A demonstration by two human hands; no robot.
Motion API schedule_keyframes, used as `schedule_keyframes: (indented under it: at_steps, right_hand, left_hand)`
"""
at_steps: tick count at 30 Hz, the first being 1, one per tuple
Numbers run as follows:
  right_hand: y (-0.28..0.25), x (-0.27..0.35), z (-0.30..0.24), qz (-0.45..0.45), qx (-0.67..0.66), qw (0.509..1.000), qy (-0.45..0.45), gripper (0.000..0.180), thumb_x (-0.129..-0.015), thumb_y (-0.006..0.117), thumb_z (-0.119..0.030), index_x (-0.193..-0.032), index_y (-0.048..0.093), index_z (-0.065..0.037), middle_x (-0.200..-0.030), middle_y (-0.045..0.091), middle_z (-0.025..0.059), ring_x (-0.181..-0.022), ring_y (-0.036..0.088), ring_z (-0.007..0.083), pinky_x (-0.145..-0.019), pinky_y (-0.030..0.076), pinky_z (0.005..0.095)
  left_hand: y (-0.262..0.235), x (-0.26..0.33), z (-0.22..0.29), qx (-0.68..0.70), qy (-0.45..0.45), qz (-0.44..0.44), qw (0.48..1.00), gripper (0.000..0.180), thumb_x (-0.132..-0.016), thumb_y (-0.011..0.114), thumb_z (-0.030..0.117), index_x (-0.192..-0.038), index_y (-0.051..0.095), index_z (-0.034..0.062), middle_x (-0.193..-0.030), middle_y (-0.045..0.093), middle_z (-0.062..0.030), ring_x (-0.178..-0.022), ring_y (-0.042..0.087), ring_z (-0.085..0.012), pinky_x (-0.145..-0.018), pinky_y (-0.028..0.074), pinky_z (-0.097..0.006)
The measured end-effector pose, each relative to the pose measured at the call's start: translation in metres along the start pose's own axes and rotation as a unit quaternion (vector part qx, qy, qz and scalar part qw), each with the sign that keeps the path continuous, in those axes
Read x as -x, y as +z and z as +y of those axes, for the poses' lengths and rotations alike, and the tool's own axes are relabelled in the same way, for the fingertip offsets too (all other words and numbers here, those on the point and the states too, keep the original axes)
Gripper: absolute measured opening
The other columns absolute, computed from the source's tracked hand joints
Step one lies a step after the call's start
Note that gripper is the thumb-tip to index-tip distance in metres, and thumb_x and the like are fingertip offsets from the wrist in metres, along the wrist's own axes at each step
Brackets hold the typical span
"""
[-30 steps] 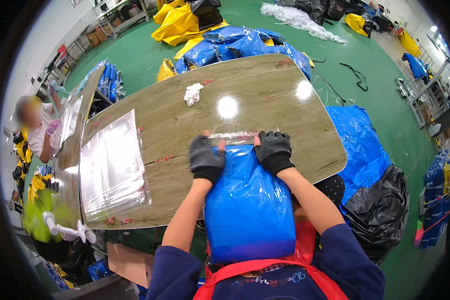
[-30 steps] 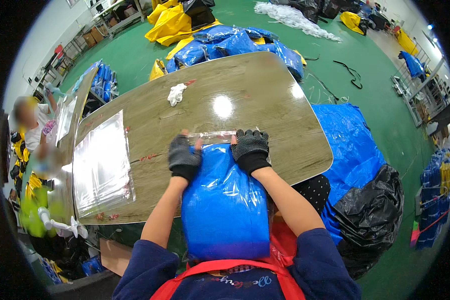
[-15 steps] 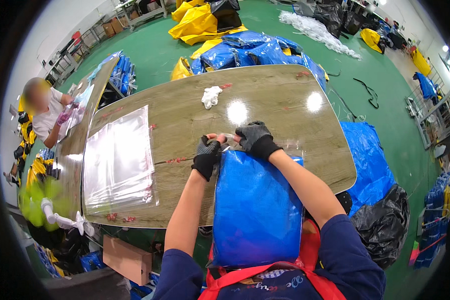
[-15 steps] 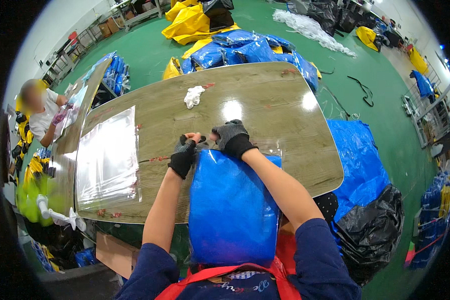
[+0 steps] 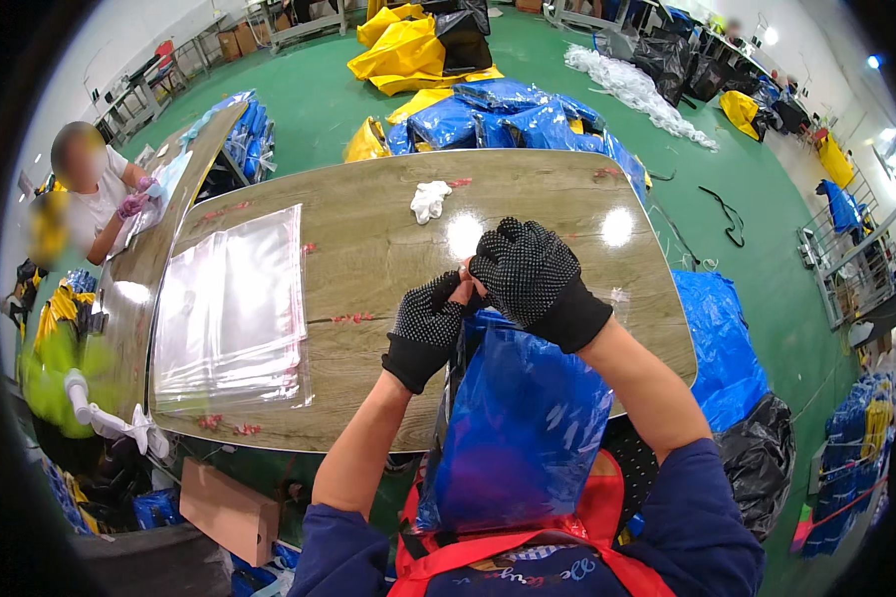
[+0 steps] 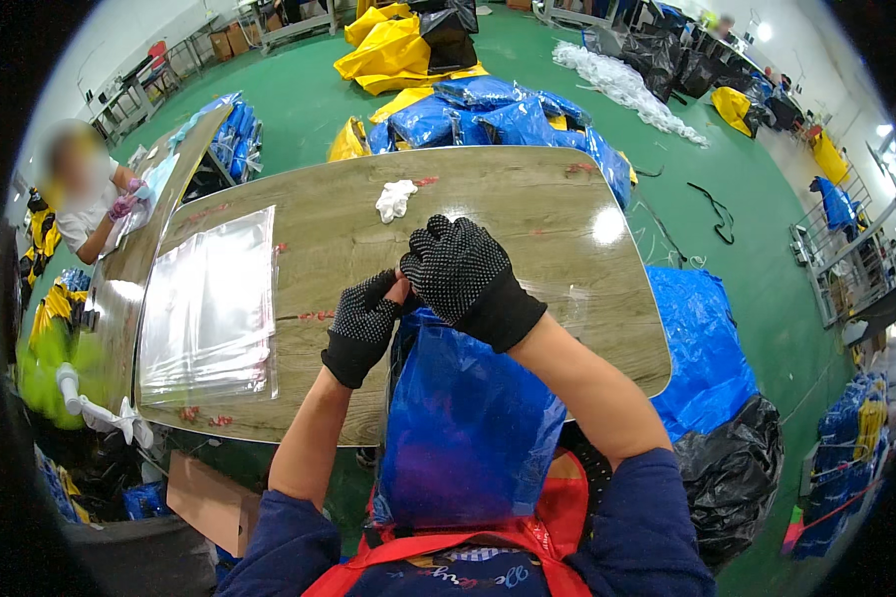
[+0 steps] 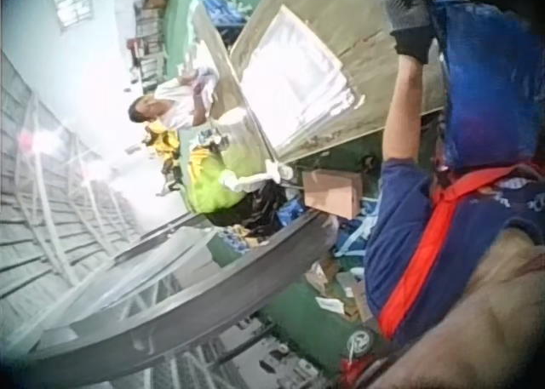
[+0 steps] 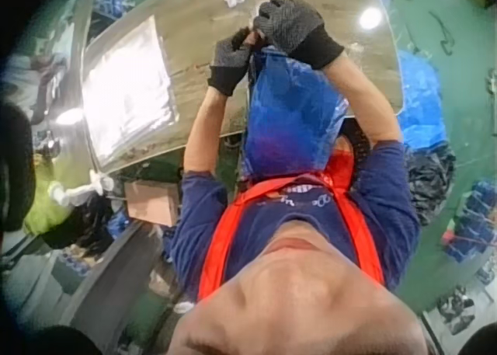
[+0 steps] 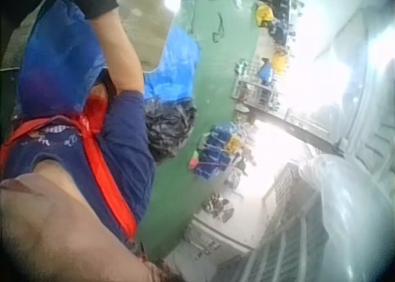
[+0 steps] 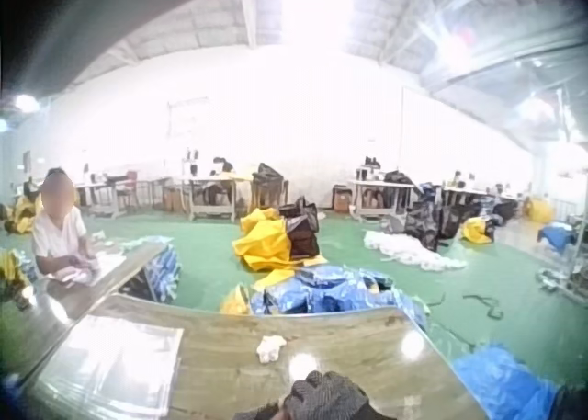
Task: The person folds a large blue and black tarp on a table, then places it into a clear plastic bag. They repeat this process with another tarp. The person wears gloves and works at a table in a factory setting.
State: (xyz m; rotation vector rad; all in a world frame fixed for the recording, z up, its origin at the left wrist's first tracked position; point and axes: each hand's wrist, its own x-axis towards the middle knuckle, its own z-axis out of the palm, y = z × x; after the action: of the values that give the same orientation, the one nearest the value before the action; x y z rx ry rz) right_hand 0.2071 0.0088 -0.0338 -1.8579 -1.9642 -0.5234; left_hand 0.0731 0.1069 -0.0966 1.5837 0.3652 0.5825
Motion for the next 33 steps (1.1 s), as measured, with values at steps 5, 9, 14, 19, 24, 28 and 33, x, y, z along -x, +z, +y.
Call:
schedule_keyframes:
  at_steps: [5,9,14,19,24,28,33]
  right_hand:
    - [-0.032,-0.004,-0.011,-0.006,0.017,0.999,-0.038,0.011,-0.075,0.058,-0.017,-0.077,0.064,-0.008,-0.081,0.061,0.0111,-0.079,0.06,0.0296,-0.067,0.051,0.0403]
    - [-0.031,-0.014,0.003,-0.123,-0.024,0.972,0.198,0.01,-0.078,0.057,-0.018,-0.081,0.063,-0.011,-0.081,0.06,0.0119,-0.08,0.06,0.0257,-0.067,0.049,0.0398]
    - [-0.095,0.144,0.265,0.457,-0.007,0.822,0.34,0.021,-0.093,0.046,-0.023,-0.089,0.055,-0.005,-0.083,0.058,0.0106,-0.077,0.055,0.0223,-0.073,0.047,0.0328]
    - [-0.032,0.154,0.165,0.198,-0.369,0.71,0.566,0.04,-0.092,0.053,-0.044,-0.108,0.059,-0.007,-0.084,0.063,0.0048,-0.057,0.06,0.0155,-0.047,0.045,0.0288]
    - [-0.022,0.125,0.061,0.006,-0.558,0.693,0.457,0.042,-0.09,0.057,-0.036,-0.114,0.062,-0.002,-0.102,0.068,0.0089,-0.058,0.056,0.009,-0.052,0.042,0.0211]
    - [-0.062,0.123,0.047,0.059,-0.653,0.604,0.452,0.039,-0.092,0.056,-0.032,-0.117,0.059,-0.003,-0.11,0.066,0.0091,-0.089,0.06,0.0088,-0.066,0.046,0.0173]
    - [-0.066,0.142,0.02,0.193,-0.716,0.533,0.407,0.035,-0.096,0.051,-0.031,-0.117,0.055,-0.004,-0.113,0.061,0.0085,-0.097,0.061,0.0131,-0.077,0.049,0.0223]
  left_hand:
    - [0.006,0.012,0.023,-0.095,0.061,0.001,0.994,0.028,-0.097,0.051,0.02,-0.103,0.062,-0.0043,-0.089,0.066,-0.0043,-0.08,0.056,-0.0089,-0.073,0.046,-0.024]
    - [-0.003,0.022,0.036,-0.051,0.055,0.031,0.997,0.03,-0.097,0.049,0.023,-0.105,0.062,-0.0029,-0.092,0.067,-0.0075,-0.085,0.06,-0.0134,-0.077,0.048,-0.027]
    - [-0.003,0.036,0.061,0.088,0.015,0.042,0.995,0.037,-0.099,0.042,0.029,-0.109,0.059,-0.0018,-0.101,0.066,-0.0139,-0.092,0.064,-0.0212,-0.082,0.05,-0.032]
    - [-0.024,0.048,0.048,0.102,0.009,0.119,0.988,0.036,-0.099,0.042,0.029,-0.109,0.057,-0.0023,-0.101,0.066,-0.0157,-0.093,0.064,-0.0227,-0.082,0.05,-0.032]
    - [-0.031,0.037,0.052,0.092,-0.019,0.072,0.993,0.031,-0.096,0.05,0.025,-0.104,0.06,-0.0028,-0.097,0.067,-0.015,-0.089,0.064,-0.0207,-0.082,0.049,-0.03]
    - [-0.061,0.033,0.084,-0.137,-0.058,0.068,0.987,0.026,-0.093,0.055,0.024,-0.1,0.067,0.0025,-0.087,0.07,-0.0061,-0.055,0.05,-0.0049,-0.05,0.04,-0.02]
    - [-0.018,0.05,0.113,0.057,-0.078,0.117,0.988,0.028,-0.095,0.053,0.025,-0.108,0.062,0.0024,-0.101,0.068,-0.0107,-0.051,0.049,-0.0076,-0.048,0.039,-0.021]
